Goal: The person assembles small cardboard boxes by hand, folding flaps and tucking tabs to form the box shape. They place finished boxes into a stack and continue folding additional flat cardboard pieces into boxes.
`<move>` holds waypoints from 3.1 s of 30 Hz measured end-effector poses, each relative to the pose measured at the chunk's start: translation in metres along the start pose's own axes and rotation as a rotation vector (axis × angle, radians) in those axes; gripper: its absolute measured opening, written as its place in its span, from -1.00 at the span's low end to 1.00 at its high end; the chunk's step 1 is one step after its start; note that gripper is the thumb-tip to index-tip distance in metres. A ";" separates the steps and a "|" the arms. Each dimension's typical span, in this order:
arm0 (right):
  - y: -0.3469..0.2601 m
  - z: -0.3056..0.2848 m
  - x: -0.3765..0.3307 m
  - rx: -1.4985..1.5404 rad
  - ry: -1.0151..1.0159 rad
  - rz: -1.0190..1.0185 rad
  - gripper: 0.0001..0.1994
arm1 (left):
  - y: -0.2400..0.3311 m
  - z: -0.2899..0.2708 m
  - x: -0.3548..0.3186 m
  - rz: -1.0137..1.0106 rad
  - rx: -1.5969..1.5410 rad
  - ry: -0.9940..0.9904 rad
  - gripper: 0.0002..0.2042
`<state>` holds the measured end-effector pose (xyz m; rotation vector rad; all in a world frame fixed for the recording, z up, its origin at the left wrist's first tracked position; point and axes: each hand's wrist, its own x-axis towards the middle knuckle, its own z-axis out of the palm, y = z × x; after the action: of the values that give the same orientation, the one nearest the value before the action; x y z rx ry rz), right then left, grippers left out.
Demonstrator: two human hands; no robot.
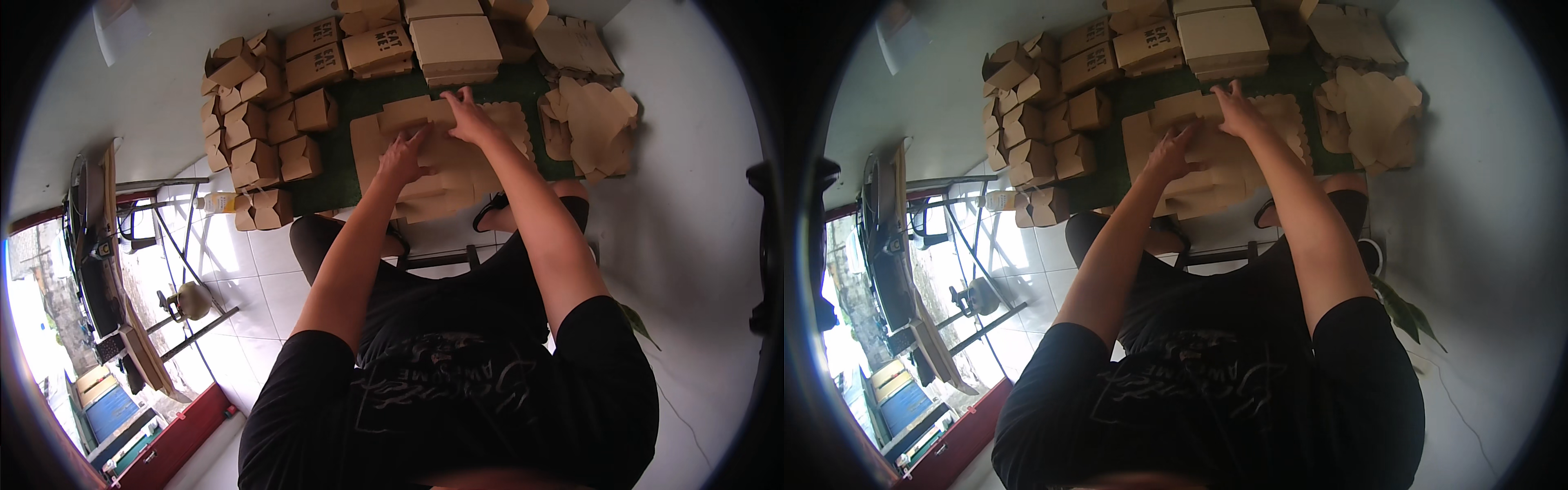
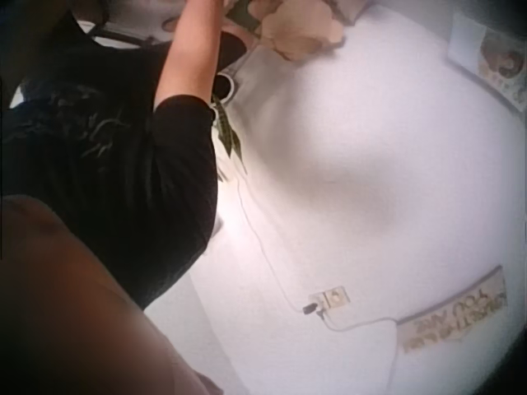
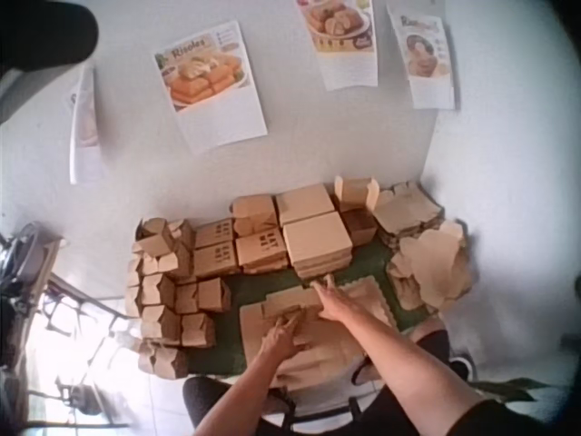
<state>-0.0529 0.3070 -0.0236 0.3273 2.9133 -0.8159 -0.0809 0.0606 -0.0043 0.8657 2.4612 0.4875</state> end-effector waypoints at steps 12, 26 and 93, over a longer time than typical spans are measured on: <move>0.016 0.008 0.021 0.046 -0.021 0.003 -0.07 | 0.005 0.006 -0.013 -0.003 0.006 0.062 0.13; -0.025 0.007 0.020 -0.002 0.062 0.199 -0.10 | 0.008 0.009 -0.017 -0.035 0.029 0.087 0.11; 0.001 0.030 -0.072 0.062 0.337 -0.387 -0.48 | 0.019 -0.013 0.005 -0.068 0.086 -0.125 0.23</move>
<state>0.0182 0.2789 -0.0387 -0.1159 3.3305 -0.9860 -0.0821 0.0751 0.0138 0.8178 2.4025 0.2964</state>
